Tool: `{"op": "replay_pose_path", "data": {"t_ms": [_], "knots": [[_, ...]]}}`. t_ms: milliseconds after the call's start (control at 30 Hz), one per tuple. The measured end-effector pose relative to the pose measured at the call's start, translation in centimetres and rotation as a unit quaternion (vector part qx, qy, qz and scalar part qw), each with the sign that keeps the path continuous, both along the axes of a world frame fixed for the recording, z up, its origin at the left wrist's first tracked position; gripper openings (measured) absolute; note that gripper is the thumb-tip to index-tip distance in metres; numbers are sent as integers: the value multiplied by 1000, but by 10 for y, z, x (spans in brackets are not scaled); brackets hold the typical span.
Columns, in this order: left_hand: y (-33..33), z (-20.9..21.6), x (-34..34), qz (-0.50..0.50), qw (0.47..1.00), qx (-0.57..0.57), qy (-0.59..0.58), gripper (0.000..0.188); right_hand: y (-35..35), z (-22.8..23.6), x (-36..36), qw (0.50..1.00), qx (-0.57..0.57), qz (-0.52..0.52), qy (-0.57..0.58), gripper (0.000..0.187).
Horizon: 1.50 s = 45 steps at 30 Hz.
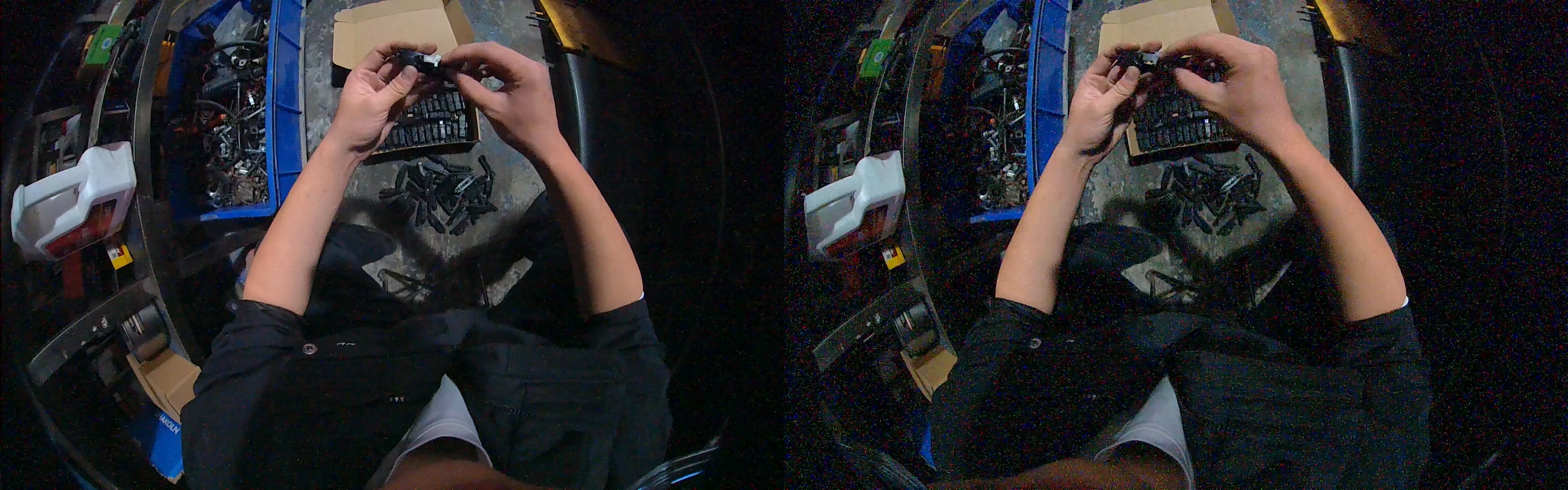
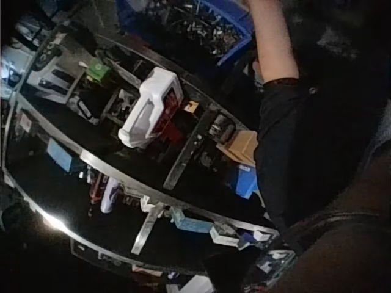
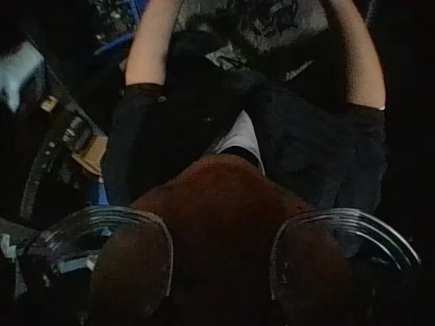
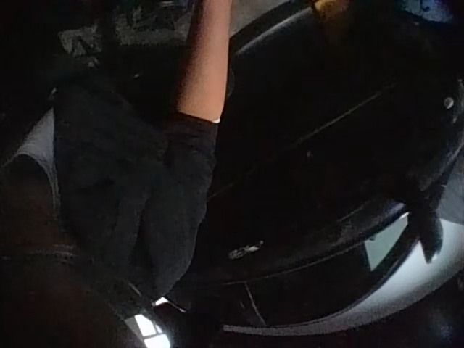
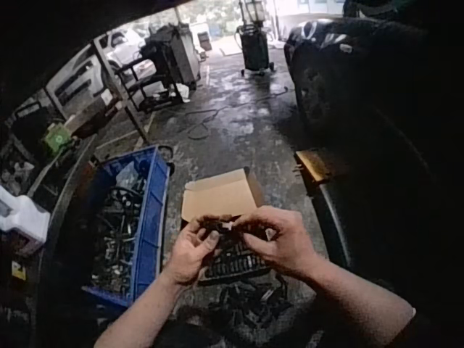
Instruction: The person sits on the floor and repeatedly picks up small black plastic components from a pile, snaps them together, and places the assembled units into a cardboard box. The person continues this cycle of picking, assembling, and placing throughout the clip.
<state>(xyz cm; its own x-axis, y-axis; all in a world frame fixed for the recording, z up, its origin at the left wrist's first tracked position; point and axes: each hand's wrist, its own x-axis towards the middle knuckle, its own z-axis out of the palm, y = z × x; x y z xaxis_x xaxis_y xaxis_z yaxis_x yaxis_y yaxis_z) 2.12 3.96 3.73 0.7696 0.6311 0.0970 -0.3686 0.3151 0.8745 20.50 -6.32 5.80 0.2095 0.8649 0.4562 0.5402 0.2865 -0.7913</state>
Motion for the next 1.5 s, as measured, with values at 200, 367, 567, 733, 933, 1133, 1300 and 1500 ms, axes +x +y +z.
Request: {"op": "replay_pose_path", "data": {"t_ms": [200,367,567,733,933,1133,1300,1500], "knots": [[0,2,-3,-32,994,-92,-55,30,1,4,5,985,87,-7,-146,33],[-4,-4,1,15,999,-37,-25,29,-1,12,6,973,104,8,-204,25],[-6,-1,0,30,999,-40,-16,27,-1,14,6,966,106,7,-235,22],[-7,-4,1,71,997,39,8,28,1,12,5,969,105,11,-225,22],[-6,1,-2,93,983,151,37,29,0,9,-6,982,-25,50,181,26],[-7,7,-3,96,980,173,22,37,2,-3,0,978,-90,86,168,38],[-4,1,-9,114,969,199,88,41,2,-3,0,985,-87,65,135,37],[-9,-1,-6,118,972,189,70,40,3,-4,-3,969,-89,109,203,37]]}}
